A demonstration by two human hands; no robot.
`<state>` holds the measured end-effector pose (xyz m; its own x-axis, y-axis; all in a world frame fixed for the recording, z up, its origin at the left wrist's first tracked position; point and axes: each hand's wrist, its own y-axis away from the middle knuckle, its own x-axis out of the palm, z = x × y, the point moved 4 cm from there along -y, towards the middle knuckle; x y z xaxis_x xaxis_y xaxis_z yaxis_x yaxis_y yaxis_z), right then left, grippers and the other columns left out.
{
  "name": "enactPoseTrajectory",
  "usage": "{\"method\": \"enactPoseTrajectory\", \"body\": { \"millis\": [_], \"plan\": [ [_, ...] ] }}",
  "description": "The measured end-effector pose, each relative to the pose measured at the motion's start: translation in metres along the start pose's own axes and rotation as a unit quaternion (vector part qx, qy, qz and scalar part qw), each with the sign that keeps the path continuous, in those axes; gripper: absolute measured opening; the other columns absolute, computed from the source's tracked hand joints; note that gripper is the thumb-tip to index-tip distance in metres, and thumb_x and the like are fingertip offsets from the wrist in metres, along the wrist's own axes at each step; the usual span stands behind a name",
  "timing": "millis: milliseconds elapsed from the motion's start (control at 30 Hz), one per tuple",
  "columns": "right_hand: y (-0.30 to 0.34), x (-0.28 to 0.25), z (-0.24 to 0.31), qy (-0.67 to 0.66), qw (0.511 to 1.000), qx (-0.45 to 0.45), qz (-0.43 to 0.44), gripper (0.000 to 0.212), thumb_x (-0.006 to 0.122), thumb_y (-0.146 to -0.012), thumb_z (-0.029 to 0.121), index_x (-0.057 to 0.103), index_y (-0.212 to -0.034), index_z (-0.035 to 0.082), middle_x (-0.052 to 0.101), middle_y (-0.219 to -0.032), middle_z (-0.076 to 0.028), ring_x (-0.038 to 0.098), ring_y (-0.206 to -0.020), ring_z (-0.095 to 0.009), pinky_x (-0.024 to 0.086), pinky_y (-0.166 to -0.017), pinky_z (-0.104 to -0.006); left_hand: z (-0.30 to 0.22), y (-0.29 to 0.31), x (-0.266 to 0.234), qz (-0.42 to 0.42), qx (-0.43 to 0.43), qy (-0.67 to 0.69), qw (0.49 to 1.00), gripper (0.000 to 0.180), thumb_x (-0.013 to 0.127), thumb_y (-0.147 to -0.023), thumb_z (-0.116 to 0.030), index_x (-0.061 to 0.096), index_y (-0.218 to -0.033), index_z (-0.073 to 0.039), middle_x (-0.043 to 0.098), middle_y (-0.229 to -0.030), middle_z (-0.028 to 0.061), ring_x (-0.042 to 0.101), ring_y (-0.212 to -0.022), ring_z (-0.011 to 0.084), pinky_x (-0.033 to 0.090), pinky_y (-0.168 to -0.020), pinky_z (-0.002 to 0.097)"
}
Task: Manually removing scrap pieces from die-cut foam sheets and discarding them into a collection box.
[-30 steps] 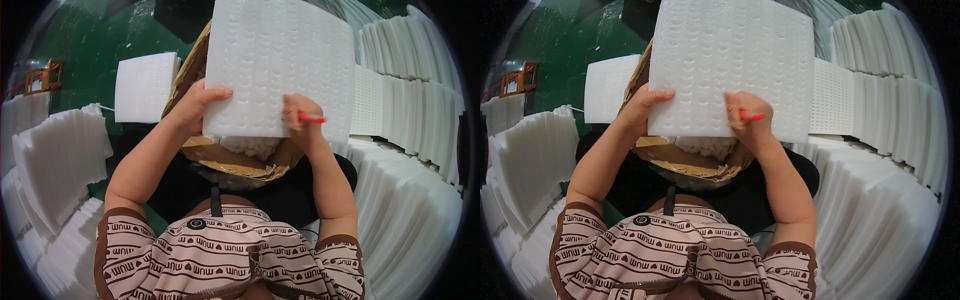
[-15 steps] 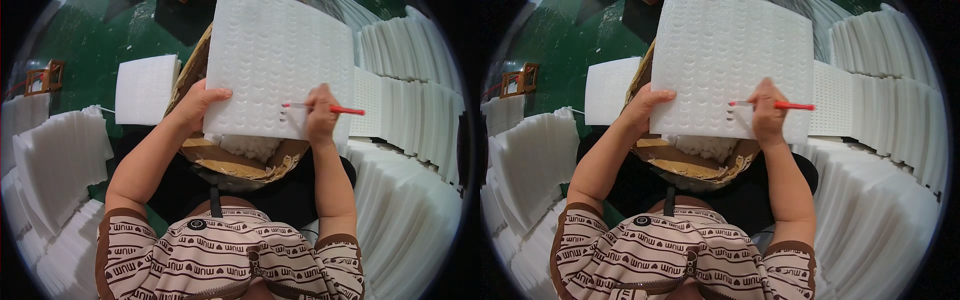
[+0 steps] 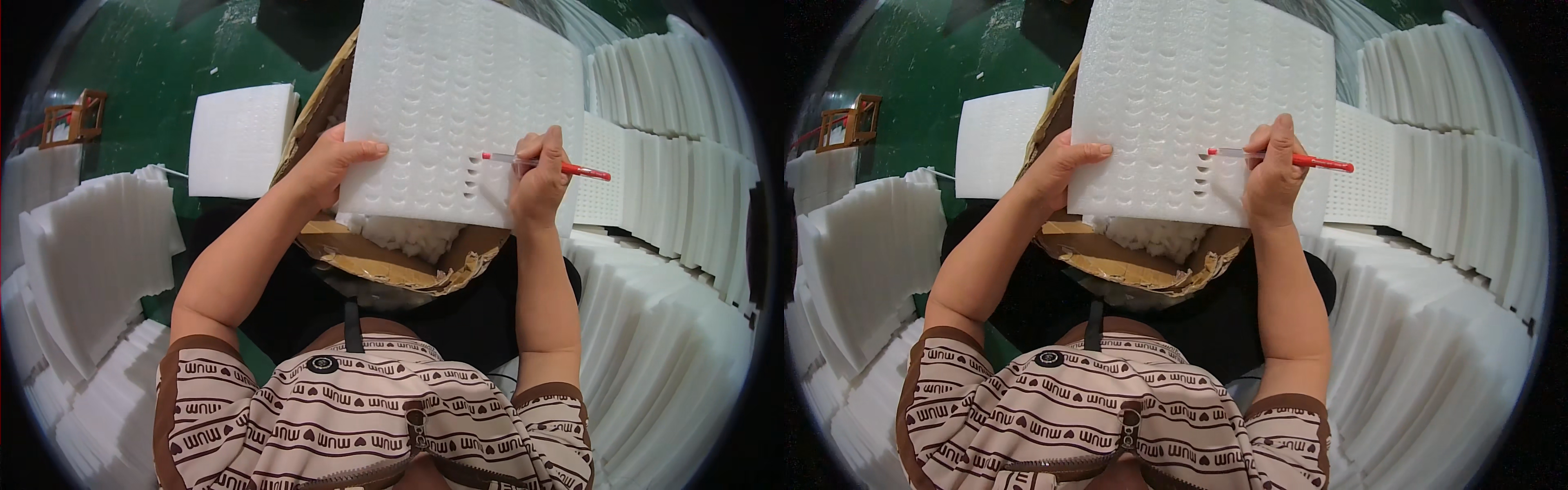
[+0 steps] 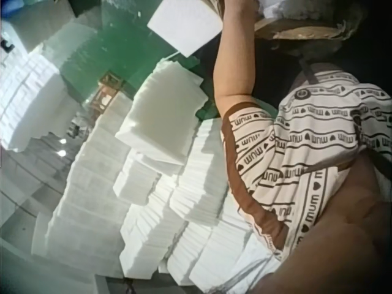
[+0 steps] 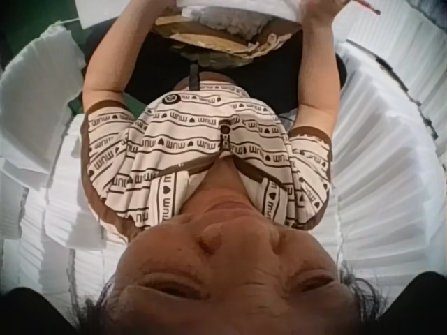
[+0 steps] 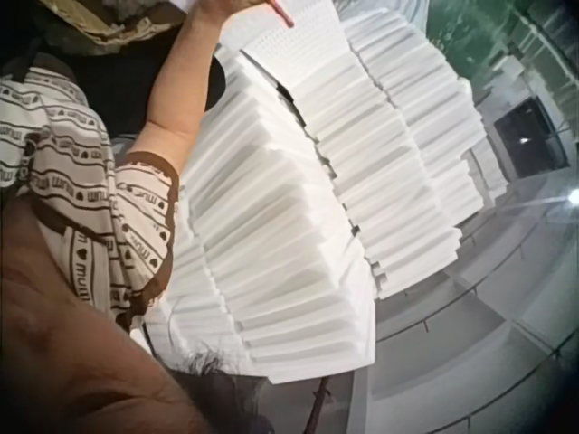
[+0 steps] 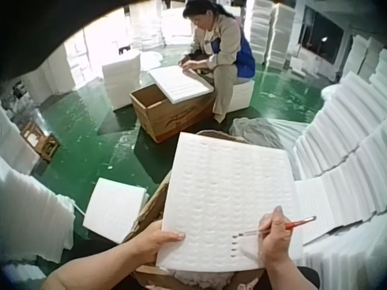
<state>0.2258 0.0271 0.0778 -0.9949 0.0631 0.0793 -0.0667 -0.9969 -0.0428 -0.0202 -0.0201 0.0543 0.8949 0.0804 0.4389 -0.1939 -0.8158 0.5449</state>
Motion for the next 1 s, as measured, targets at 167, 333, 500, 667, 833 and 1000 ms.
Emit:
{"method": "enactPoseTrajectory", "body": {
  "millis": [167, 333, 500, 667, 833, 1000],
  "plan": [
    [0.011, 0.024, 0.009, 0.114, 0.978, -0.168, 0.053, 0.035, 0.04, -0.093, 0.009, 0.043, -0.058, 0.006, 0.04, -0.058, 0.0, 0.032, -0.055, -0.011, 0.028, -0.053, -0.0222, -0.001, 0.005, 0.009, 0.018, 0.005, -0.019, 1.0, 0.049, 0.066, -0.073, -0.007, 0.047, -0.117, 0.004, 0.059, -0.103, 0.0232, 0.062, -0.088, 0.0298, 0.052, -0.077, 0.0373],
    [0.008, 0.038, 0.002, 0.279, 0.912, -0.278, 0.112, 0.025, 0.049, -0.085, -0.001, 0.051, -0.061, 0.005, 0.045, -0.059, -0.001, 0.035, -0.054, -0.011, 0.031, -0.05, -0.0249, 0.004, 0.002, 0.01, 0.026, 0.036, -0.044, 0.998, 0.05, 0.067, -0.072, -0.008, 0.047, -0.116, 0.005, 0.06, -0.101, 0.0225, 0.063, -0.084, 0.0293, 0.053, -0.074, 0.0368],
    [0.007, 0.028, 0.004, 0.117, 0.979, -0.146, 0.075, 0.023, 0.049, -0.081, -0.005, 0.051, -0.06, 0.004, 0.045, -0.057, -0.002, 0.035, -0.054, -0.012, 0.032, -0.052, -0.0264, 0.004, 0.0, 0.003, 0.016, 0.011, -0.007, 1.0, 0.048, 0.066, -0.073, -0.007, 0.048, -0.116, 0.005, 0.06, -0.1, 0.0225, 0.062, -0.085, 0.0287, 0.053, -0.075, 0.0348],
    [0.015, 0.032, -0.001, 0.106, 0.962, -0.207, 0.147, 0.024, 0.047, -0.081, -0.006, 0.051, -0.06, 0.004, 0.046, -0.057, -0.003, 0.034, -0.053, -0.013, 0.033, -0.054, -0.027, 0.007, 0.001, 0.004, 0.016, 0.02, -0.007, 1.0, 0.048, 0.066, -0.073, -0.008, 0.047, -0.115, 0.005, 0.061, -0.099, 0.0224, 0.064, -0.081, 0.0281, 0.054, -0.071, 0.0343],
    [0.014, 0.031, -0.001, 0.106, 0.956, -0.236, 0.135, 0.024, 0.044, -0.081, -0.006, 0.052, -0.061, 0.004, 0.048, -0.059, -0.004, 0.033, -0.054, -0.013, 0.032, -0.054, -0.0265, 0.006, 0.003, 0.004, 0.015, 0.015, -0.004, 1.0, 0.048, 0.067, -0.073, -0.009, 0.047, -0.114, 0.006, 0.061, -0.099, 0.0229, 0.064, -0.081, 0.0281, 0.055, -0.071, 0.0348],
    [0.018, 0.031, -0.003, 0.138, 0.953, -0.229, 0.141, 0.023, 0.042, -0.082, -0.005, 0.052, -0.063, 0.002, 0.046, -0.061, -0.003, 0.035, -0.055, -0.014, 0.031, -0.053, -0.0264, 0.006, 0.004, 0.008, 0.023, 0.021, -0.02, 0.999, 0.049, 0.067, -0.072, -0.009, 0.047, -0.114, 0.006, 0.061, -0.098, 0.0232, 0.064, -0.082, 0.0286, 0.055, -0.072, 0.035]
  ]
}}
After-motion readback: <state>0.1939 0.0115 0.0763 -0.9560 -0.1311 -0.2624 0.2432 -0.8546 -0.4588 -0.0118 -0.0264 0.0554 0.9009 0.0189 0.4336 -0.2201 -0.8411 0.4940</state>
